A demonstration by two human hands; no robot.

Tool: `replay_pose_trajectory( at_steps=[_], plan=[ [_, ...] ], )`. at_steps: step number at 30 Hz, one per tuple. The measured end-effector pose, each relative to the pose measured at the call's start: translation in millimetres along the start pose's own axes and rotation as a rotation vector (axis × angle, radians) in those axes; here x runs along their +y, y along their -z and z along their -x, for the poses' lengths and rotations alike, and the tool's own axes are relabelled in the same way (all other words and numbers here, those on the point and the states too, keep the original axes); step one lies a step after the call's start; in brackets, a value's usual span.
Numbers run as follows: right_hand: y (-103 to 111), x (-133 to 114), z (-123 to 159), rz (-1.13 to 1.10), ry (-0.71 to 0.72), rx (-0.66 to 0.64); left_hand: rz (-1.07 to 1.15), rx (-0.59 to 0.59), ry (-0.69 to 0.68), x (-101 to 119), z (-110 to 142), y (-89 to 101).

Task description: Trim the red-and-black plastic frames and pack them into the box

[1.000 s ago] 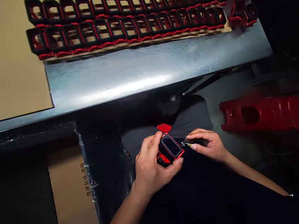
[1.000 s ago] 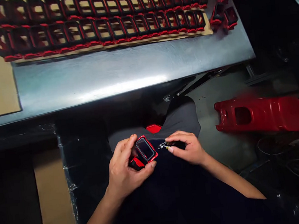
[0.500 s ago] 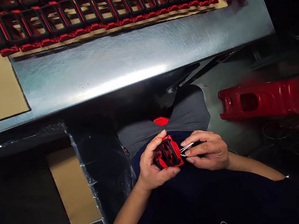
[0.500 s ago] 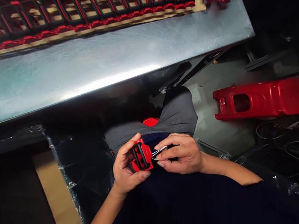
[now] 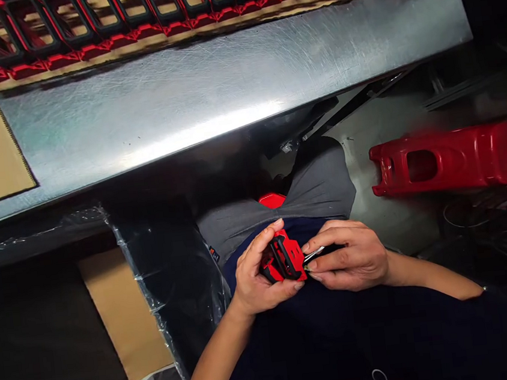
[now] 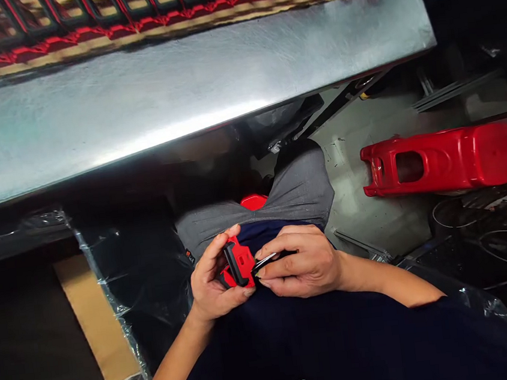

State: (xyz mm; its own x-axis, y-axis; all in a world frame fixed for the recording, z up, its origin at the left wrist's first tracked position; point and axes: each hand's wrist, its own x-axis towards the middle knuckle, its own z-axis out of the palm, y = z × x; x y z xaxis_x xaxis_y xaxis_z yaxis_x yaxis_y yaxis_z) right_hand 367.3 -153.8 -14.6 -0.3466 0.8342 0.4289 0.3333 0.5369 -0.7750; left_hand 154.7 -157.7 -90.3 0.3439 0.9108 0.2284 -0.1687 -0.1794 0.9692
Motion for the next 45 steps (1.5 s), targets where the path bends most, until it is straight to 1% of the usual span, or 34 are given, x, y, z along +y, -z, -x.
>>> replay_pose_trajectory(
  at_steps=[8,15,22,25,29,33,40,45],
  plan=[
    [-1,1,2,0.02,0.001,-0.013,-0.021,0.005,-0.015,-1,0,-0.9],
    [-1,1,4,0.038,-0.001,-0.022,-0.019,0.0,0.0,-1,0,-0.7],
    [3,2,3,0.055,0.012,-0.07,-0.036,-0.028,0.025,-1,0,0.1],
    [7,1,2,0.07,0.006,-0.115,-0.099,-0.052,-0.008,1,-4,2.8],
    [9,-3,0,0.096,-0.025,-0.189,-0.248,-0.094,-0.081,5,-11,9.4],
    [7,-8,-5,0.099,-0.074,-0.216,-0.335,-0.121,-0.098,11,-14,16.1],
    [6,-12,-10,0.095,-0.102,-0.262,-0.391,-0.135,-0.099,15,-15,20.7],
    [5,-11,-13,0.116,-0.061,-0.258,-0.376,-0.11,-0.064,16,-13,21.0]
  ],
)
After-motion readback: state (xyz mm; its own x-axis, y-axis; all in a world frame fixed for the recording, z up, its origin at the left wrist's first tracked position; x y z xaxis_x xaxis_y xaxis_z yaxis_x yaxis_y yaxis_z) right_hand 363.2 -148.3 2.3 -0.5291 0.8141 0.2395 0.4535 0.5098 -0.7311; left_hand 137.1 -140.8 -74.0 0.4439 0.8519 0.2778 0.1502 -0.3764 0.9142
